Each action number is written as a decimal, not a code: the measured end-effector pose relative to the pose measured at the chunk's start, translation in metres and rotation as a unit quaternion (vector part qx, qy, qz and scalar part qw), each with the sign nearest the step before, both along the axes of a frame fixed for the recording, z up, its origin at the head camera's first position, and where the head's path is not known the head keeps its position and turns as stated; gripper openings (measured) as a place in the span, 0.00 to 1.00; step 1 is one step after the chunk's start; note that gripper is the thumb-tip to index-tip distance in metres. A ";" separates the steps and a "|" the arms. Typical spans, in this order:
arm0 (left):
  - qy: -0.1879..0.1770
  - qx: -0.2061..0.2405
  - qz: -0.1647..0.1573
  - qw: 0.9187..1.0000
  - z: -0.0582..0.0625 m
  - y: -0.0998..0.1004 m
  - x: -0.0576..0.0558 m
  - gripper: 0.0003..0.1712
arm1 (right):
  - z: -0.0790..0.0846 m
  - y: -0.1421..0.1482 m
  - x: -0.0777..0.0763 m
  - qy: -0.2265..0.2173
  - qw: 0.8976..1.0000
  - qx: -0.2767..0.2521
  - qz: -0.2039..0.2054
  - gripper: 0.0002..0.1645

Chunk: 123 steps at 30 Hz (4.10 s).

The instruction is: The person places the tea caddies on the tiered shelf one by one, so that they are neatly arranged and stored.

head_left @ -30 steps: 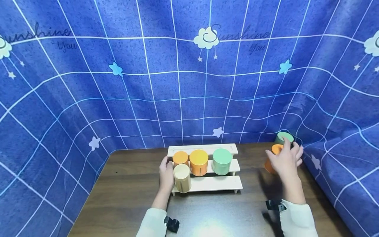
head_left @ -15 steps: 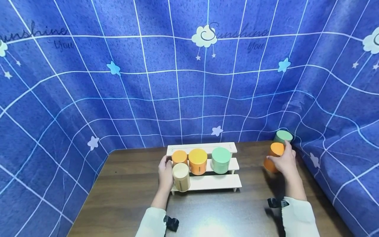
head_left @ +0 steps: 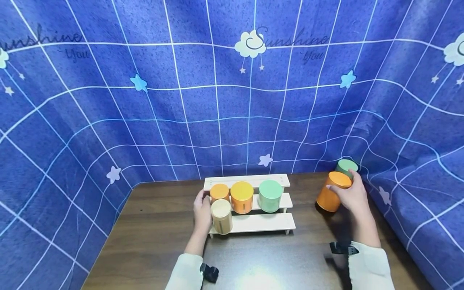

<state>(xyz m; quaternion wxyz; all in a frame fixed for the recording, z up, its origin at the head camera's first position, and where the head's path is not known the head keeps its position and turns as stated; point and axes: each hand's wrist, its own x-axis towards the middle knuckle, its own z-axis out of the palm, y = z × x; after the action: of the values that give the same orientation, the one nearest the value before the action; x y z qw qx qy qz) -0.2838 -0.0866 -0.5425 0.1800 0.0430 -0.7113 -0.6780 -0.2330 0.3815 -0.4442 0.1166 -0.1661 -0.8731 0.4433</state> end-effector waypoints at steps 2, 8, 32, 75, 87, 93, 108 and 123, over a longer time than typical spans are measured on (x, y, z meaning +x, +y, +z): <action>-0.001 -0.003 0.000 1.000 0.001 0.000 0.001 0.21 | 0.004 -0.002 0.003 0.010 1.000 -0.006 0.005 0.62; 0.001 0.004 -0.002 1.000 0.001 0.001 0.002 0.21 | 0.018 -0.008 0.010 0.057 0.998 -0.017 0.027 0.60; 0.007 0.016 0.001 1.000 0.001 0.003 0.001 0.21 | 0.063 -0.040 0.048 0.143 0.982 0.005 0.123 0.36; 0.003 0.024 0.001 1.000 0.007 0.005 0.002 0.22 | 0.034 -0.182 0.061 0.157 0.890 0.028 0.426 0.44; 0.008 0.010 0.009 1.000 -0.001 0.002 0.000 0.20 | 0.018 -0.205 0.057 0.161 0.905 0.048 0.391 0.41; 0.002 0.009 0.012 1.000 0.000 0.002 0.000 0.20 | 0.014 -0.212 0.059 0.196 0.899 0.124 0.371 0.40; 0.005 0.008 0.011 1.000 0.002 0.003 0.000 0.20 | 0.020 -0.213 0.069 0.174 0.906 0.258 0.287 0.37; 0.007 0.005 0.007 1.000 0.003 0.002 0.001 0.19 | 0.020 -0.211 0.066 0.190 0.897 0.271 0.293 0.37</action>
<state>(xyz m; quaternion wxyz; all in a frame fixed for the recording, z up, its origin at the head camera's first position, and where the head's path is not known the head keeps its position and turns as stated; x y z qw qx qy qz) -0.2827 -0.0850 -0.5399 0.1891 0.0442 -0.7061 -0.6810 -0.1672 0.1708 -0.4238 0.1851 0.2229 -0.9298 0.2271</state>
